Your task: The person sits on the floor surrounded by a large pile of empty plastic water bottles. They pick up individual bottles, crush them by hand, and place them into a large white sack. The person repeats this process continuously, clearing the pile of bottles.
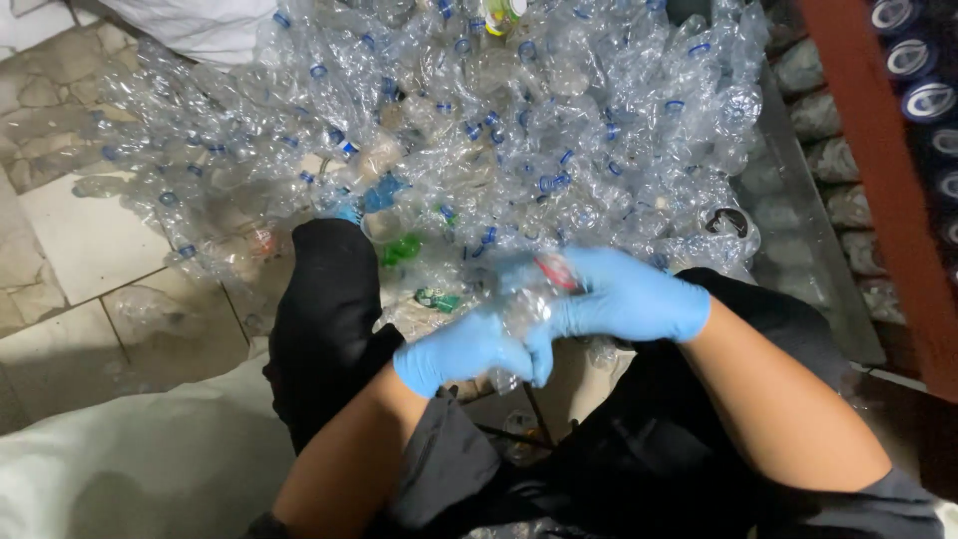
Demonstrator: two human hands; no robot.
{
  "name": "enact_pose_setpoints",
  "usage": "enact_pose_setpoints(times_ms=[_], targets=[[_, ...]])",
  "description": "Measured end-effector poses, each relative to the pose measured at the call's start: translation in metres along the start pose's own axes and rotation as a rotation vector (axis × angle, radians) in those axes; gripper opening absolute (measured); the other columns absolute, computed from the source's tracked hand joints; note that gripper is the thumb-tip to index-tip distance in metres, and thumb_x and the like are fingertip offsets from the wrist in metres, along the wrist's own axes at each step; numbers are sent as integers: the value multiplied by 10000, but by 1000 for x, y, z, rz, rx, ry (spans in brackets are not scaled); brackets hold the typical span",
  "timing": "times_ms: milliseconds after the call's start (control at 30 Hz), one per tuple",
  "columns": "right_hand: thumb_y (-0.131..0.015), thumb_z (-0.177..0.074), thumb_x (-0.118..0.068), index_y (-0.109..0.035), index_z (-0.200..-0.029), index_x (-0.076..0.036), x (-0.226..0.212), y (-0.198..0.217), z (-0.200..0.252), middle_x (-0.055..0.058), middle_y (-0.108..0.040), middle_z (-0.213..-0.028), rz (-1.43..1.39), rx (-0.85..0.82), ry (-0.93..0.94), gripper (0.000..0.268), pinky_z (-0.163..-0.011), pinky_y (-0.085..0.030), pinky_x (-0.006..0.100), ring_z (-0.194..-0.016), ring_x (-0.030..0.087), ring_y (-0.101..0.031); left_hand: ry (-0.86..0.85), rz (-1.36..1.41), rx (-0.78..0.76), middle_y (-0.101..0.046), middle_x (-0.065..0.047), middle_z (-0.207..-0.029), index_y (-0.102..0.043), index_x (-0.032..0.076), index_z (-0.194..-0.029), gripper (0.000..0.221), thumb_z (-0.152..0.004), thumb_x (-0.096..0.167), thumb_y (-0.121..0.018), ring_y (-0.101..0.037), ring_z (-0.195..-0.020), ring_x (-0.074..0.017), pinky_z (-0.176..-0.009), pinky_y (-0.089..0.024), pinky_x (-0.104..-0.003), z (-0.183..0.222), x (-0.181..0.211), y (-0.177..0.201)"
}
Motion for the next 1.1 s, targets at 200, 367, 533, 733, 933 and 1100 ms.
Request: enact_pose_setpoints(times_ms=[200, 367, 533, 733, 933, 1100], targets=[[-714, -878, -6, -557, -1459, -95, 77, 36, -9, 142, -690, -1284, -54, 514, -135, 609, -975, -572, 394, -1132, 217, -638, 78, -696, 1294, -666, -76, -1090, -727, 213, -979, 271, -729, 258, -820, -648, -1101, -279, -970, -468, -466, 36, 47, 101], [-843, -847, -228, -553, -1442, -72, 66, 4, -26, 170, -702, -1230, -90, 585, -202, 679, -977, -572, 429, -1129, 225, -642, 221, -1397, 1470, -737, -177, -879, -575, 111, -999, 220, -837, 230, -663, -739, -898, -409, -783, -584, -556, 28, 66, 90], [-868, -839, -211, -696, -1288, -126, 101, 15, -21, 42, -769, -1010, 187, 723, -101, 488, -905, -565, 343, -973, 133, -678, 239, -1600, 1309, -728, -165, -866, -580, 81, -1059, 364, -751, 184, -745, -727, -903, -379, -783, -588, -509, 18, 51, 95], [-716, -941, -299, -615, -1396, -157, 29, -3, 7, 131, -767, -1053, 778, 346, 191, 488, -1072, -443, 542, -1080, 335, -703, 78, -869, 988, -731, -165, -800, -642, 93, -904, 204, -729, 179, -701, -725, -886, -399, -760, -536, -516, 26, 35, 63], [-665, -944, -374, -628, -1352, -180, -22, -37, 47, 44, -671, -1381, 905, 154, 432, 453, -1170, -281, 461, -1341, 182, -565, -2, -571, 563, -777, -130, -824, -760, 43, -806, 189, -702, 197, -793, -723, -821, -293, -861, -576, -469, 26, 58, -15], [-564, -1046, -268, -610, -1379, -219, -33, -71, 68, 17, -561, -1509, 872, -130, 477, 340, -1158, -299, 532, -1442, 283, -470, 299, -610, 126, -613, -46, -778, -657, 142, -925, 102, -824, 142, -675, -548, -687, -153, -634, -502, -324, 31, 32, -48]])
Point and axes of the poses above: each hand's wrist, its own z-axis away from the middle knuckle, its own y-axis out of the back of the hand, x = y × z, the point moved 6 cm from there along -z, towards the middle knuckle
